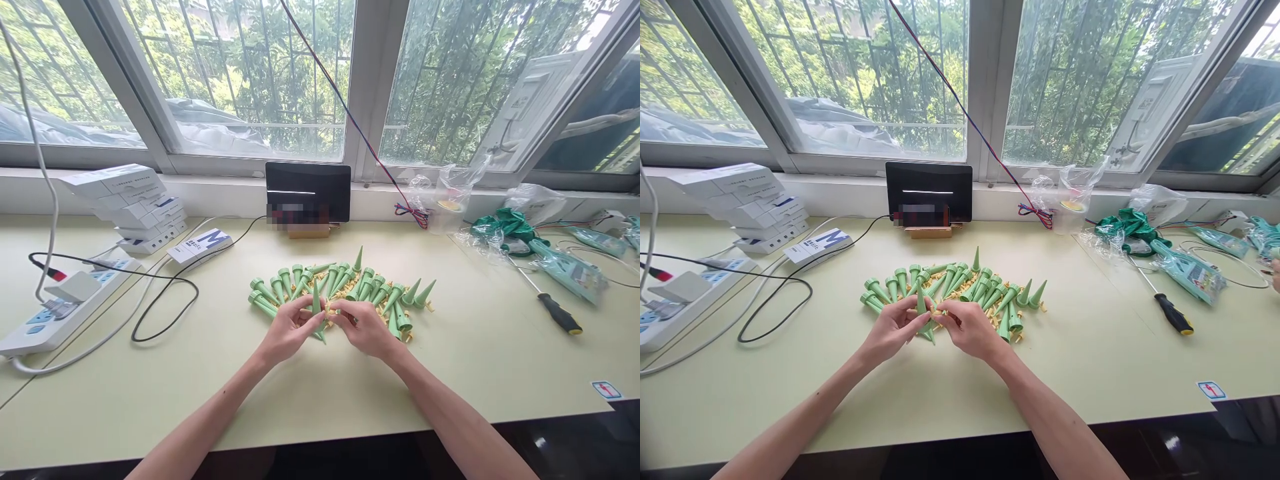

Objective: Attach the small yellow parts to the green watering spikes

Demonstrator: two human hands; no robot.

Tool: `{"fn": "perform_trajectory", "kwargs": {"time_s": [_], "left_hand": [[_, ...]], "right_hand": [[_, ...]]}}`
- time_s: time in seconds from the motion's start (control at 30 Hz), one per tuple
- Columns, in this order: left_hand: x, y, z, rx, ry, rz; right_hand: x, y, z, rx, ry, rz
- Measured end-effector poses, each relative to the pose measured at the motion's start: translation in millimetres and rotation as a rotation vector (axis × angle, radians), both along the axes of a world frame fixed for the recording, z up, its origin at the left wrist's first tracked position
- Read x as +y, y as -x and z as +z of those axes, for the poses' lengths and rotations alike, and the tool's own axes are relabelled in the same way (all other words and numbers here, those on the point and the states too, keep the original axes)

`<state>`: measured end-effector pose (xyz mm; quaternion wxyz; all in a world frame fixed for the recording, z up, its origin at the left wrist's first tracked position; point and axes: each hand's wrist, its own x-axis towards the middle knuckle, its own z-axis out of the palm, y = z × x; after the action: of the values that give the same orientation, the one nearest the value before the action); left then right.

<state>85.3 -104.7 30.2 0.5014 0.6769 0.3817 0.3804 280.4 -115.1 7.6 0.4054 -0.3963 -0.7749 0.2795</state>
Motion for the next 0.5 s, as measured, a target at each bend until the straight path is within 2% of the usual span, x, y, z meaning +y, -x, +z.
{"fn": "perform_trajectory", "kwargs": {"time_s": [0.33,0.5], "left_hand": [[-0.9,-2.5,1.3,-0.002,0.017,0.024],[0.5,-2.0,-4.6,0.007,0.039,0.032]], "right_hand": [[0.6,-0.4,1.7,-0.010,-0.019,-0.005],[0.6,0.1,1.3,-0.011,-0.011,-0.014]]}}
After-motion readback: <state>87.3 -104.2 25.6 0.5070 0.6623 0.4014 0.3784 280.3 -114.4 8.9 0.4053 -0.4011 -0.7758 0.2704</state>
